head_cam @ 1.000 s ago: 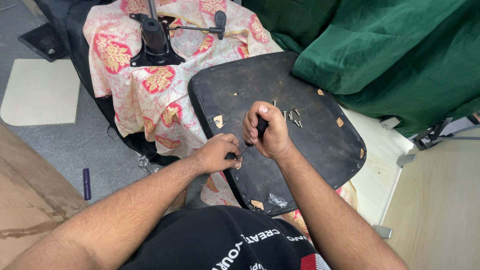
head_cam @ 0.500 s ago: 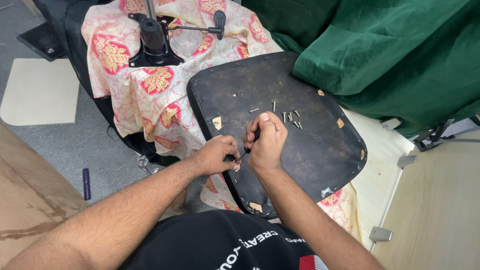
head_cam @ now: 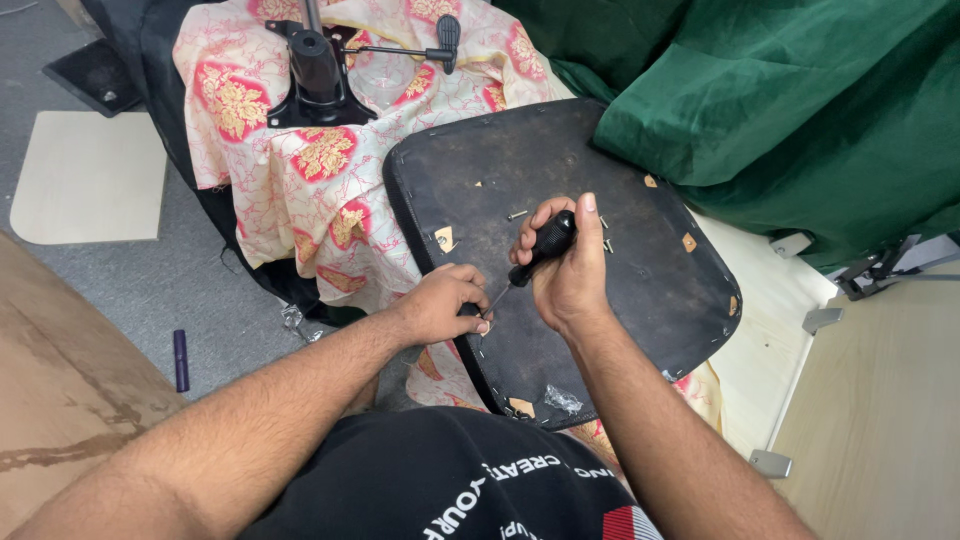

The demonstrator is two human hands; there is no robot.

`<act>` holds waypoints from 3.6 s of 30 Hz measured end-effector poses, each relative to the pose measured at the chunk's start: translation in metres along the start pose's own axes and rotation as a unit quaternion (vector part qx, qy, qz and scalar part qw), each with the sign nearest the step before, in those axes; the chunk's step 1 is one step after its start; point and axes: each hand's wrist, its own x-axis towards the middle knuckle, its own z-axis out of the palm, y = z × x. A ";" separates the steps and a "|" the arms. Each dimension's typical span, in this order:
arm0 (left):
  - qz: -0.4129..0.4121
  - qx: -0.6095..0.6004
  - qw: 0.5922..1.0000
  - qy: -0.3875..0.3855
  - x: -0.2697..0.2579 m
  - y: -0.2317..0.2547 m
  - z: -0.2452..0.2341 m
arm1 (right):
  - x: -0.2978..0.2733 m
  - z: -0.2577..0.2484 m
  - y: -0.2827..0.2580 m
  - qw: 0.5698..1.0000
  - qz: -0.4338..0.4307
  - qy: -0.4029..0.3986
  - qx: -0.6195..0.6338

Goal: The person assembles a chair by screwing bolts into the underside of the seat using a screwdriver. They pick up bolts from the seat surface and tighten them into pre-drilled holes.

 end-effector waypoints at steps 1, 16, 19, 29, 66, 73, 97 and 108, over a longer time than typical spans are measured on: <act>0.012 0.000 1.000 0.010 -0.001 0.000 0.000 | 0.001 -0.002 -0.003 0.999 0.020 -0.027 -0.009; 0.016 -0.004 1.000 0.010 -0.002 0.002 -0.001 | 0.020 -0.015 0.028 0.988 0.033 -0.152 -0.004; 0.012 -0.005 1.000 0.015 -0.002 0.002 -0.001 | 0.010 -0.007 0.030 0.992 -0.005 -0.114 -0.055; 0.027 0.002 0.999 0.020 -0.002 0.000 -0.001 | -0.006 0.013 0.039 0.989 -0.095 0.024 -0.110; -0.004 0.045 0.989 0.139 0.093 0.040 -0.008 | -0.029 -0.178 0.034 0.919 -0.112 0.376 0.034; 0.029 0.121 0.983 0.132 0.202 0.049 0.021 | -0.027 -0.179 0.038 0.917 -0.122 0.380 0.014; 0.113 -0.007 0.973 0.202 0.176 0.060 0.024 | -0.030 -0.173 0.031 0.922 -0.117 0.369 0.020; 0.015 -0.124 0.978 0.164 0.004 0.060 0.019 | -0.037 -0.200 0.040 0.928 -0.149 0.330 0.084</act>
